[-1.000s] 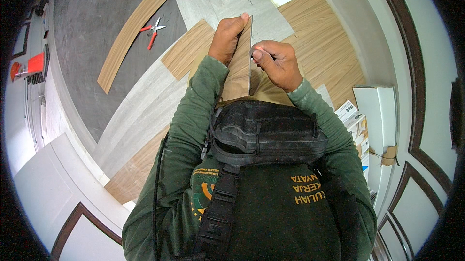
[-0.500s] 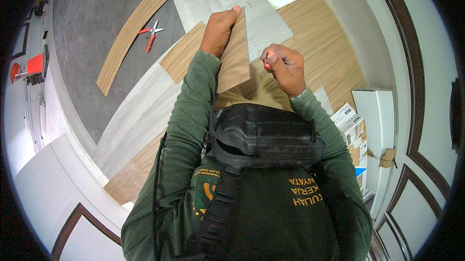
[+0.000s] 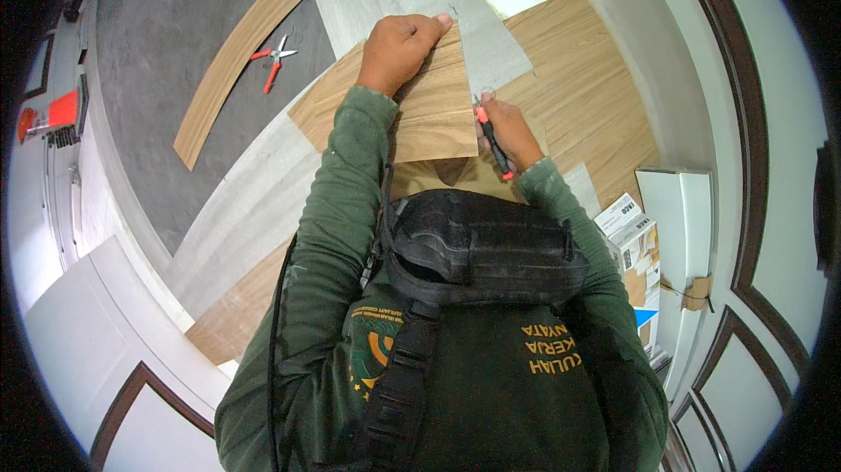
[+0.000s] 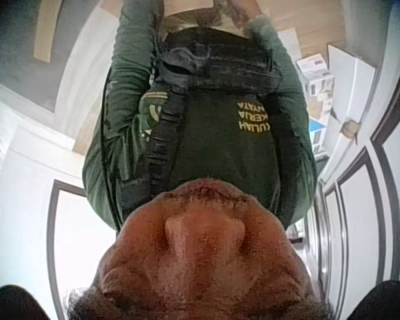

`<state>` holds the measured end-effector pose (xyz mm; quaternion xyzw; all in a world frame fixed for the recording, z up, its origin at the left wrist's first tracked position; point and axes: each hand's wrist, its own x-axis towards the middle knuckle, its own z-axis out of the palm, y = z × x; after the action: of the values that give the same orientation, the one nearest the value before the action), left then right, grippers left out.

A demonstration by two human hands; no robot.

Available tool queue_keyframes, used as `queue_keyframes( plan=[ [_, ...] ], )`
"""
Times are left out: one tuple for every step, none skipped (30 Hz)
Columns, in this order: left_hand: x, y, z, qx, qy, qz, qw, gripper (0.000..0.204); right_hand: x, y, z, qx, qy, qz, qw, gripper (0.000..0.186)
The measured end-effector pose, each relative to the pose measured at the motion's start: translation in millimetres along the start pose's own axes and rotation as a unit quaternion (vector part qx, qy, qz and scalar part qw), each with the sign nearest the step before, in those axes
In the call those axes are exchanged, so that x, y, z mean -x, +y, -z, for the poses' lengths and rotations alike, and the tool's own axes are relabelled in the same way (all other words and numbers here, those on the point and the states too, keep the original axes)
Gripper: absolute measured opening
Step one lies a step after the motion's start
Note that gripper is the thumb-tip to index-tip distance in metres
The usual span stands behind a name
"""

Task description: The person cuts a laminate flooring plank with a utility knife and then fits several planks together on the floor by hand.

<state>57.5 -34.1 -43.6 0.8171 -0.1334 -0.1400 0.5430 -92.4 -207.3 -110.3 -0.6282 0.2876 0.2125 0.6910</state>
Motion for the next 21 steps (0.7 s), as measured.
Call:
queue_keyframes(
  plan=[
    [-1, 2, 3, -0.032, 0.000, 0.000, 0.999, 0.053, -14, 18, -1, 0.020, 0.003, -0.023, 1.000, 0.050],
    [-6, 8, -3, -0.059, -0.005, -0.009, 0.998, 0.054, -38, 50, 12, 0.057, 0.021, 0.034, 0.998, 0.049],
    [-16, 19, -19, -0.073, -0.013, -0.026, 0.997, 0.055, -65, 85, 43, 0.102, 0.052, 0.091, 0.989, 0.048],
    [-19, 17, -17, -0.112, -0.015, -0.028, 0.993, 0.057, -76, 95, 38, 0.105, 0.060, 0.081, 0.989, 0.046],
    [-21, 13, -12, -0.151, -0.025, -0.025, 0.988, 0.057, -84, 96, 26, 0.106, 0.063, 0.072, 0.990, 0.044],
    [-23, 9, -9, -0.190, -0.035, -0.022, 0.981, 0.057, -90, 99, 16, 0.155, 0.076, 0.089, 0.981, 0.042],
    [-27, 6, -5, -0.227, -0.046, -0.018, 0.973, 0.057, -96, 100, 6, 0.203, 0.090, 0.107, 0.969, 0.041],
    [-30, 4, 0, -0.246, -0.066, -0.009, 0.967, 0.056, -102, 99, -5, 0.249, 0.102, 0.123, 0.955, 0.039],
    [-37, 7, -5, -0.251, -0.089, -0.007, 0.964, 0.056, -114, 107, -2, 0.260, 0.134, 0.103, 0.951, 0.037],
    [-46, 11, -11, -0.257, -0.111, -0.007, 0.960, 0.056, -124, 116, 7, 0.269, 0.139, 0.100, 0.948, 0.036],
    [-55, 4, -13, -0.275, -0.127, -0.010, 0.953, 0.056, -131, 121, 2, 0.272, 0.135, 0.099, 0.948, 0.036],
    [-67, 2, -23, -0.279, -0.141, -0.019, 0.950, 0.056, -140, 130, 12, 0.281, 0.141, 0.094, 0.945, 0.036],
    [-79, 1, -34, -0.280, -0.155, -0.031, 0.947, 0.055, -150, 138, 24, 0.325, 0.157, 0.110, 0.926, 0.031],
    [-85, -7, -36, -0.292, -0.171, -0.028, 0.941, 0.054, -152, 138, 19, 0.327, 0.135, 0.078, 0.932, 0.036],
    [-91, -15, -41, -0.288, -0.178, -0.022, 0.940, 0.054, -152, 139, 18, 0.329, 0.116, 0.046, 0.936, 0.041],
    [-97, -21, -48, -0.283, -0.187, -0.018, 0.941, 0.053, -152, 138, 20, 0.332, 0.098, 0.014, 0.938, 0.045],
    [-101, -32, -50, -0.281, -0.197, -0.007, 0.939, 0.053, -148, 132, 14, 0.350, 0.085, 0.008, 0.933, 0.044],
    [-104, -44, -47, -0.302, -0.210, -0.006, 0.930, 0.052, -143, 119, 3, 0.368, 0.069, 0.006, 0.927, 0.044],
    [-116, -52, -49, -0.314, -0.224, -0.014, 0.922, 0.051, -146, 104, 3, 0.390, 0.062, 0.003, 0.919, 0.043],
    [-128, -51, -66, -0.315, -0.239, -0.031, 0.918, 0.051, -153, 101, 20, 0.275, 0.117, 0.047, 0.953, 0.041],
    [-141, -50, -83, -0.323, -0.263, -0.053, 0.907, 0.050, -161, 99, 36, 0.156, 0.172, 0.093, 0.968, 0.039]
  ],
)
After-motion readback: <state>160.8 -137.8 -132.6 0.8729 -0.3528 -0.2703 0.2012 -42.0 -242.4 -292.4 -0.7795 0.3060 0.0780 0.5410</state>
